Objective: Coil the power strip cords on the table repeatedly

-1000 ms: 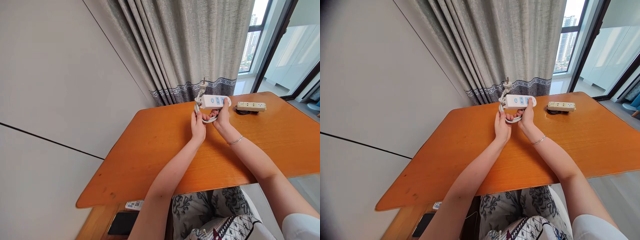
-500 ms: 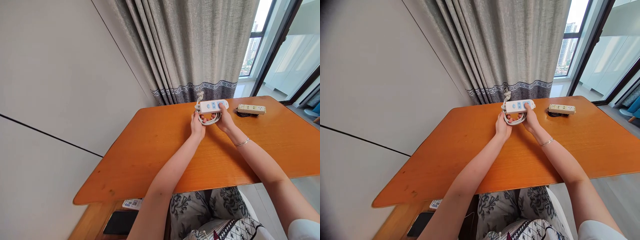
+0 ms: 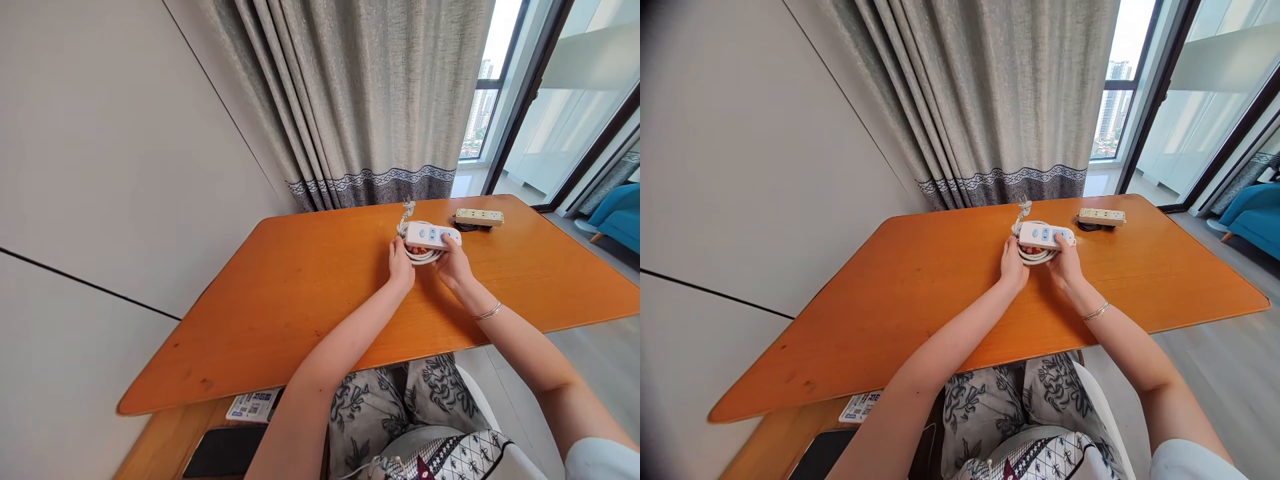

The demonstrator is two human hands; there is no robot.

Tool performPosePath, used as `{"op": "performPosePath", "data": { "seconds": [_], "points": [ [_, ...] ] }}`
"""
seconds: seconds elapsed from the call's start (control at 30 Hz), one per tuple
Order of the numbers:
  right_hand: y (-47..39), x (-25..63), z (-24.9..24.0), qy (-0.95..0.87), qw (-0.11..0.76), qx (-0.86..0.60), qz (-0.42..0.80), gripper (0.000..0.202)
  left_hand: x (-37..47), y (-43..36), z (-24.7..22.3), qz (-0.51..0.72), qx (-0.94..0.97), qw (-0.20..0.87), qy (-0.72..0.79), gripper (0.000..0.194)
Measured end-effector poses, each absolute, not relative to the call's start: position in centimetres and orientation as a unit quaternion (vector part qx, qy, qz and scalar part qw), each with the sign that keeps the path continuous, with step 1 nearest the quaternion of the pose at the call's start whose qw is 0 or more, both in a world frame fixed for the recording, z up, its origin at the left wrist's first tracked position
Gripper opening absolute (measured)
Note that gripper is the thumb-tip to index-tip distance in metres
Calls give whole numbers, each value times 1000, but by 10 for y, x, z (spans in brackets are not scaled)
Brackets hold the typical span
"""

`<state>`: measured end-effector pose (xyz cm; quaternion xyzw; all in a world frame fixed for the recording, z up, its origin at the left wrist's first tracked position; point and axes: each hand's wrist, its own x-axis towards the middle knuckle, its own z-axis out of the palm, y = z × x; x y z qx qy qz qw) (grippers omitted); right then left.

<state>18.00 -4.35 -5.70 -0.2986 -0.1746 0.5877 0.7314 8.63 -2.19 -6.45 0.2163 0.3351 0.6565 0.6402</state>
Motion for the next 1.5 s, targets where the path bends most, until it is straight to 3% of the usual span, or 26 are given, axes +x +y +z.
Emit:
{"op": "performPosePath", "data": {
  "seconds": [0.07,0.2,0.33,0.43,0.63,0.87,1.1,1.2,1.33,1.5],
  "points": [
    [-48,205,-65,-214,744,-316,549,20,83,-29,-72,611,279,640,373,7],
    [-59,284,-80,-206,724,-438,492,13,61,-35,-86,499,399,620,455,28],
    [-67,365,-87,-176,698,-555,417,7,43,-32,-98,445,483,586,474,21],
    [-69,404,-90,-238,617,-644,385,3,41,-30,-107,432,505,572,481,17],
    [-65,424,-94,-278,540,-724,326,11,39,-30,-119,421,557,535,476,18],
    [-66,432,-106,-321,474,-812,113,45,35,-35,-121,404,635,472,459,17],
    [-69,429,-114,-352,453,-817,66,51,35,-37,-125,390,670,450,444,16],
    [-72,418,-108,-381,464,-800,-7,53,35,-38,-125,401,669,444,442,16],
    [-69,368,-92,-527,478,-695,-102,44,33,-39,-121,420,675,421,436,16],
    [-50,265,-82,-709,447,-544,-40,34,24,-31,-115,459,694,346,434,17]
  ]
}}
